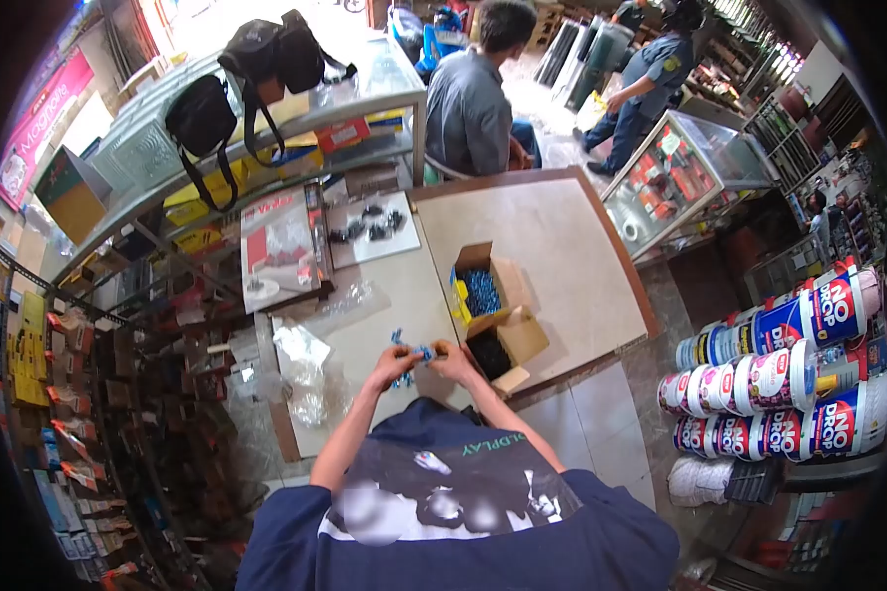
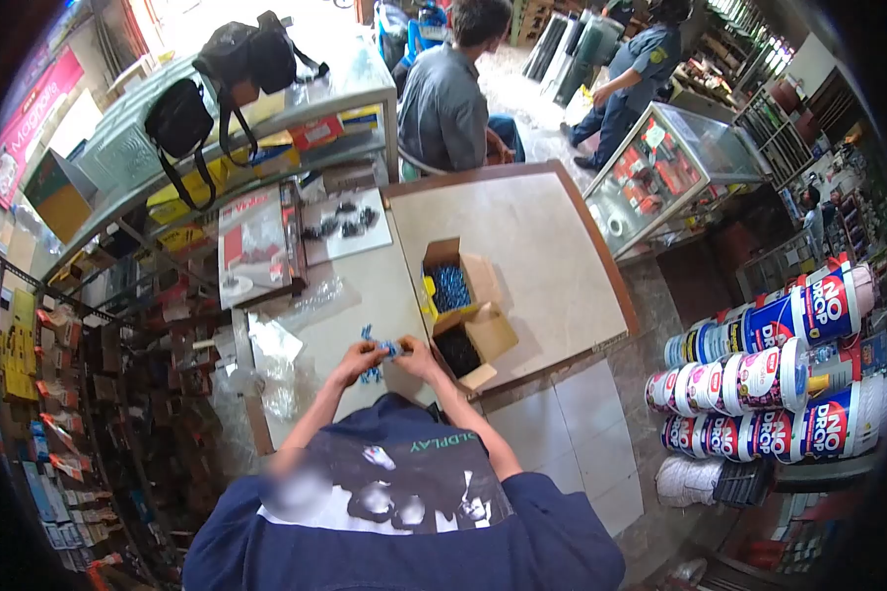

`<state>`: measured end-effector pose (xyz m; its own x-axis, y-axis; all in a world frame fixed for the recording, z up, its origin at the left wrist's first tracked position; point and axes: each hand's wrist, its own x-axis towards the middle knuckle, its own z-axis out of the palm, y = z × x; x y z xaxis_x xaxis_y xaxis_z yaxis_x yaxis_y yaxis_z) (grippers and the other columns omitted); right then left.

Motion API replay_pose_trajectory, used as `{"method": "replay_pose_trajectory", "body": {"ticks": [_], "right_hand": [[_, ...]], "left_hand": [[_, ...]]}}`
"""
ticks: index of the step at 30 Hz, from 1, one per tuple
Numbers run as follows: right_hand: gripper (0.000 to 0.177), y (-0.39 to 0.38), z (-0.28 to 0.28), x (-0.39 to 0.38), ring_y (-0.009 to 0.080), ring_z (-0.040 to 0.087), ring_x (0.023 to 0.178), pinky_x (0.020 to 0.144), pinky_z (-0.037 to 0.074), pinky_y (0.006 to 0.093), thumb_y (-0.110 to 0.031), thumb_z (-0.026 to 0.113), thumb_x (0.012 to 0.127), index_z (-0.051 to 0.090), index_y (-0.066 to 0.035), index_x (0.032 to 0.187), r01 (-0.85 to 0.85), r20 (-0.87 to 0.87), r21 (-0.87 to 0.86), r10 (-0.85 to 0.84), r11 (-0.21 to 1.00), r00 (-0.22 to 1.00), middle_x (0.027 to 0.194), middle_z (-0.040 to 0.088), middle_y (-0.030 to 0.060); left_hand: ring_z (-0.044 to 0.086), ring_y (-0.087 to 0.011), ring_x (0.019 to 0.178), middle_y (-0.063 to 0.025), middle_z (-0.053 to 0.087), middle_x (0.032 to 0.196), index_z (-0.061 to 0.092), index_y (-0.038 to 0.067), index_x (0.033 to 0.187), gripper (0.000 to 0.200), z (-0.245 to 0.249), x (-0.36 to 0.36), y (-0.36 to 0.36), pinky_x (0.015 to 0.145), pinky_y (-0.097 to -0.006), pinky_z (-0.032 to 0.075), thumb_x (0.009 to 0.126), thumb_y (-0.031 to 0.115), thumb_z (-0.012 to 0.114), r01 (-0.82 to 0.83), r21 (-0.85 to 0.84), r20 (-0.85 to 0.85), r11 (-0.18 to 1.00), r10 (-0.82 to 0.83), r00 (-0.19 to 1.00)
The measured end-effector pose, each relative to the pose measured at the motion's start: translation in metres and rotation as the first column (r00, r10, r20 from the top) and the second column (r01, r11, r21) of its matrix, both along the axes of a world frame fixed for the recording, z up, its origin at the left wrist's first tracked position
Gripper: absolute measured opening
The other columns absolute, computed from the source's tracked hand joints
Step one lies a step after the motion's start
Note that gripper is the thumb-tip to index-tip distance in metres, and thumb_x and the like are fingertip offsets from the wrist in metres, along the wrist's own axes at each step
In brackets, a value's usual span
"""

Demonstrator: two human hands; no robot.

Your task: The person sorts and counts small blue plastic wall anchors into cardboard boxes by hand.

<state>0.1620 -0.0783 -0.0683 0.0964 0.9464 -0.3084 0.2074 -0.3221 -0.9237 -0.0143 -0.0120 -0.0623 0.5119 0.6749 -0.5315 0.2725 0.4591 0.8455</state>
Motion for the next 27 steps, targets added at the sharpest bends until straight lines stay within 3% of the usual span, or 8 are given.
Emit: {"method": "replay_pose_trajectory", "body": {"ticks": [4,8,11,14,19,21,24,27], "right_hand": [[0.047,-0.002,0.012,-0.002,0.0201,0.061,0.091,0.081,0.049,0.0309,-0.014,0.072,0.066,0.058,-0.003,0.109,-0.009,0.252,-0.002,0.009,1.0,0.968,0.099,0.062,0.0118],[0.043,-0.005,0.003,-0.001,0.0167,0.06,0.086,0.076,0.048,0.0291,-0.014,0.071,0.069,0.059,-0.001,0.108,-0.017,0.06,-0.138,0.025,0.99,0.998,0.096,0.063,0.0092],[0.038,-0.01,0.016,-0.001,0.015,0.06,0.084,0.073,0.047,0.0262,-0.014,0.07,0.073,0.059,0.0,0.107,0.018,-0.027,-0.2,-0.024,0.98,0.999,0.094,0.063,0.0077],[0.026,-0.011,0.01,0.004,0.0103,0.058,0.077,0.066,0.044,0.0226,-0.015,0.069,0.08,0.06,-0.003,0.101,0.023,-0.393,-0.375,-0.181,0.927,0.902,0.085,0.063,0.0035],[0.039,-0.011,0.005,0.012,0.012,0.058,0.077,0.068,0.046,0.0235,-0.018,0.072,0.079,0.057,0.002,0.11,0.008,-0.421,-0.352,-0.166,0.936,0.892,0.09,0.063,0.0053],[0.037,-0.01,0.006,0.015,0.012,0.059,0.075,0.067,0.047,0.0226,-0.015,0.072,0.079,0.058,0.003,0.107,0.041,-0.43,-0.354,-0.202,0.934,0.88,0.089,0.064,0.006],[0.034,-0.011,0.005,0.014,0.0132,0.061,0.074,0.066,0.05,0.0229,-0.009,0.074,0.076,0.06,0.006,0.103,0.116,-0.398,-0.305,-0.237,0.945,0.886,0.088,0.064,0.0084],[0.033,-0.012,0.011,0.008,0.0134,0.062,0.074,0.066,0.051,0.0233,-0.007,0.075,0.074,0.061,0.006,0.101,0.172,-0.373,-0.303,-0.283,0.937,0.883,0.086,0.064,0.0089]], "left_hand": [[0.044,-0.0061,0.057,0.003,0.055,0.067,0.064,0.006,0.082,0.032,0.018,0.006,-0.013,0.05,-0.0236,0.036,0.077,0.036,0.073,0.006,0.11,-0.118,0.994,0.007,0.993],[0.043,-0.0076,0.061,0.0014,0.052,0.067,0.055,0.007,0.074,0.033,0.008,0.008,-0.023,0.053,-0.0246,0.038,0.074,0.033,0.077,-0.015,0.166,-0.162,0.986,0.042,0.986],[0.048,-0.0103,0.065,-0.0017,0.054,0.071,0.052,0.006,0.088,0.037,-0.008,0.011,-0.024,0.058,-0.0263,0.042,0.074,0.028,0.077,-0.056,0.265,-0.158,0.963,0.1,0.982],[0.053,-0.0127,0.068,-0.0051,0.058,0.076,0.048,0.005,0.098,0.043,-0.013,0.008,-0.022,0.06,-0.0276,0.045,0.074,0.025,0.077,-0.027,0.261,-0.113,0.965,0.059,0.992],[0.058,-0.0148,0.077,-0.01,0.062,0.086,0.043,0.004,0.104,0.046,-0.002,0.003,-0.019,0.065,-0.0292,0.049,0.076,0.023,0.074,-0.028,0.179,-0.043,0.983,0.036,0.998],[0.059,-0.0156,0.08,-0.0099,0.063,0.087,0.043,0.005,0.106,0.042,-0.003,0.003,-0.018,0.07,-0.03,0.05,0.077,0.015,0.072,-0.192,-0.02,0.273,0.981,0.19,0.943],[0.06,-0.0149,0.082,-0.0081,0.062,0.086,0.043,0.005,0.103,0.038,0.004,0.005,-0.022,0.073,-0.0291,0.05,0.077,0.006,0.07,-0.178,0.114,0.171,0.977,0.157,0.973],[0.06,-0.0133,0.077,-0.0058,0.061,0.082,0.041,0.005,0.099,0.04,0.009,0.006,-0.025,0.071,-0.0274,0.05,0.074,0.004,0.072,-0.202,0.138,0.247,0.97,0.164,0.955]]}}
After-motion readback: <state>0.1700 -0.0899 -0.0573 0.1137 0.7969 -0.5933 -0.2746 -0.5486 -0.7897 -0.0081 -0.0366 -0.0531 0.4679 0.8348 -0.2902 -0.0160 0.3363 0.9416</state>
